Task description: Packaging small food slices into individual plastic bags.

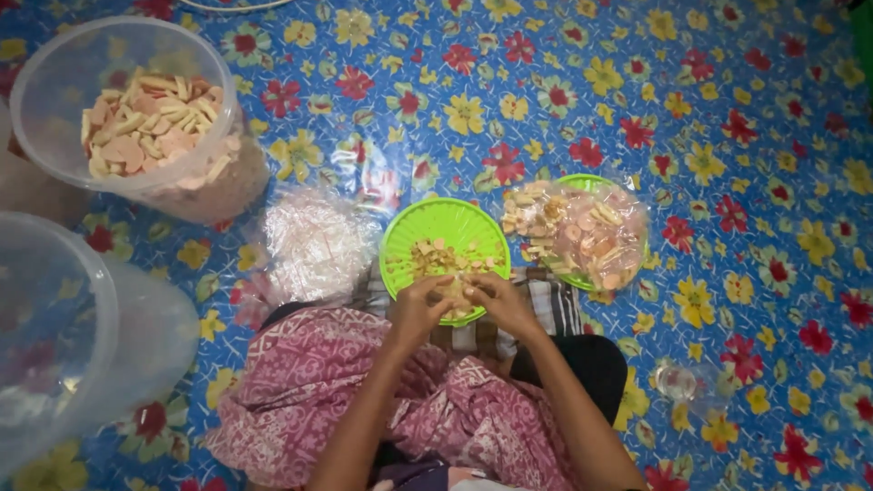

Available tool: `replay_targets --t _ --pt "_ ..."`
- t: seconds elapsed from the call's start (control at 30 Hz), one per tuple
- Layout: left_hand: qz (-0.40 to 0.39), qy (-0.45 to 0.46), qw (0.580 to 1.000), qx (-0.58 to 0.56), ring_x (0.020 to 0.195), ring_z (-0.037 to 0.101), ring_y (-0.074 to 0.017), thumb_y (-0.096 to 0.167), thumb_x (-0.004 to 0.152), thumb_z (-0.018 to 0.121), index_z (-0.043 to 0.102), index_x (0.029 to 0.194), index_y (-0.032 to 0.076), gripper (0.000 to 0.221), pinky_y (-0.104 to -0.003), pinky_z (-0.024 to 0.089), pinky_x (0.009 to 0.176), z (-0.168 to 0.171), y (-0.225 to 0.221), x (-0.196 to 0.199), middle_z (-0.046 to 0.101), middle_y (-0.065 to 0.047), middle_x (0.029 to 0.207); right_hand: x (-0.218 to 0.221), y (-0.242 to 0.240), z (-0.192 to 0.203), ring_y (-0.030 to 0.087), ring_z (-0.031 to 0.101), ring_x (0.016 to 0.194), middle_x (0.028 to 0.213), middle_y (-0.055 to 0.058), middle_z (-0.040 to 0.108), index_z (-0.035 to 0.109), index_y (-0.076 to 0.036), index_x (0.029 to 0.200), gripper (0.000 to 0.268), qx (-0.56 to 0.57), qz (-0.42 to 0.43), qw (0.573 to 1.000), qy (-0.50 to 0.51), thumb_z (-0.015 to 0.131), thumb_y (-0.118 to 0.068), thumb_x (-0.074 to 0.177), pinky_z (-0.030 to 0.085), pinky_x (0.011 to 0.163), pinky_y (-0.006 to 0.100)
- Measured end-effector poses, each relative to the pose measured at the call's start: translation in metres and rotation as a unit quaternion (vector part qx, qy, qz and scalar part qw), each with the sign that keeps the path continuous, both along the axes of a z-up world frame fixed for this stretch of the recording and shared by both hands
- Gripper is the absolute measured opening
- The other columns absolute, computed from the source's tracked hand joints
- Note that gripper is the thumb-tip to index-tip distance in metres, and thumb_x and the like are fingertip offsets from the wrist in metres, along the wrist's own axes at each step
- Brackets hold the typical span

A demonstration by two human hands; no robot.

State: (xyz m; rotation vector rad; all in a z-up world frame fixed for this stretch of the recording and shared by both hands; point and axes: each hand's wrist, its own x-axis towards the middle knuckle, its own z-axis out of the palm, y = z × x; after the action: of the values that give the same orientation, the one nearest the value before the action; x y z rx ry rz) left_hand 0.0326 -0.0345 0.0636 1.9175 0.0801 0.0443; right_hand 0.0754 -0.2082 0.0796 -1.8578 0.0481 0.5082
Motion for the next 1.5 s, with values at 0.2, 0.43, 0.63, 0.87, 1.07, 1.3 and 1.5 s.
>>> replay_targets --t 0.2,0.43,0.63,0.87,1.07,1.3,1.5 --pt "0.018 0.061 0.992 -0.111 0.083 0.068 -0.0222 0.008 0.063 0.082 0.069 0.107 0.022 0.049 -0.031 0.054 0.071 -0.016 -0.001 0.007 0.07 -0.001 0.102 0.014 -0.001 -0.009 0.022 0.065 0.082 0.095 0.015 0.064 0.06 -0.003 0.111 0.045 0.059 -0.104 0.989 0.084 0.079 -0.01 0.071 0.057 0.072 0.032" --pt "0.02 0.096 0.981 -0.17 0.081 0.068 -0.0203 0.002 0.06 0.082 0.069 0.108 0.019 0.052 -0.029 0.057 0.069 -0.014 -0.004 0.01 0.069 -0.003 0.104 0.015 0.002 -0.006 0.023 0.064 0.087 0.097 0.018 0.066 0.066 -0.002 0.106 0.037 0.068 -0.079 0.99 0.097 0.077 -0.011 0.073 0.056 0.075 0.035" --pt "0.0 0.09 0.981 -0.169 0.079 0.069 -0.0228 0.001 0.06 0.082 0.07 0.107 0.019 0.053 -0.031 0.056 0.069 -0.014 -0.007 0.02 0.07 -0.004 0.103 0.017 0.003 0.0 0.023 0.065 0.086 0.096 0.018 0.067 0.067 0.0 0.107 0.036 0.052 -0.078 0.991 0.098 0.076 -0.009 0.073 0.056 0.074 0.034" --pt "0.009 0.055 0.983 -0.173 0.083 0.068 -0.024 0.0 0.056 0.083 0.069 0.108 0.016 0.056 -0.031 0.058 0.071 -0.017 -0.017 0.021 0.069 -0.006 0.102 0.019 0.001 -0.009 0.014 0.065 0.065 0.078 0.005 0.068 0.07 -0.011 0.092 0.024 -0.036 -0.066 0.997 0.02 0.078 -0.012 0.069 0.054 0.059 0.027" --pt "0.034 0.045 0.977 -0.206 0.08 0.068 -0.0231 -0.005 0.058 0.081 0.066 0.112 0.012 0.059 -0.032 0.058 0.072 -0.011 -0.016 0.019 0.068 -0.011 0.103 0.016 0.001 0.008 0.016 0.068 0.077 0.085 0.006 0.071 0.073 -0.017 0.096 0.023 -0.069 -0.048 0.996 -0.013 0.076 -0.02 0.074 0.052 0.071 0.028" --pt "0.043 0.045 0.958 -0.28 0.08 0.066 -0.0193 -0.004 0.059 0.082 0.058 0.123 0.009 0.07 -0.03 0.058 0.071 0.001 -0.015 0.014 0.063 -0.017 0.11 0.002 0.007 0.037 0.023 0.063 0.093 0.097 0.013 0.065 0.07 -0.006 0.106 0.032 0.03 -0.018 0.997 -0.062 0.069 0.001 0.075 0.052 0.084 0.035" --pt "0.041 0.045 0.95 -0.306 0.083 0.068 -0.022 -0.006 0.056 0.084 0.061 0.121 0.013 0.071 -0.029 0.06 0.068 0.001 -0.015 0.005 0.063 -0.015 0.111 -0.004 0.01 0.035 0.023 0.066 0.087 0.09 0.013 0.069 0.07 -0.006 0.101 0.033 0.02 -0.061 0.995 -0.07 0.078 -0.005 0.069 0.053 0.079 0.034"
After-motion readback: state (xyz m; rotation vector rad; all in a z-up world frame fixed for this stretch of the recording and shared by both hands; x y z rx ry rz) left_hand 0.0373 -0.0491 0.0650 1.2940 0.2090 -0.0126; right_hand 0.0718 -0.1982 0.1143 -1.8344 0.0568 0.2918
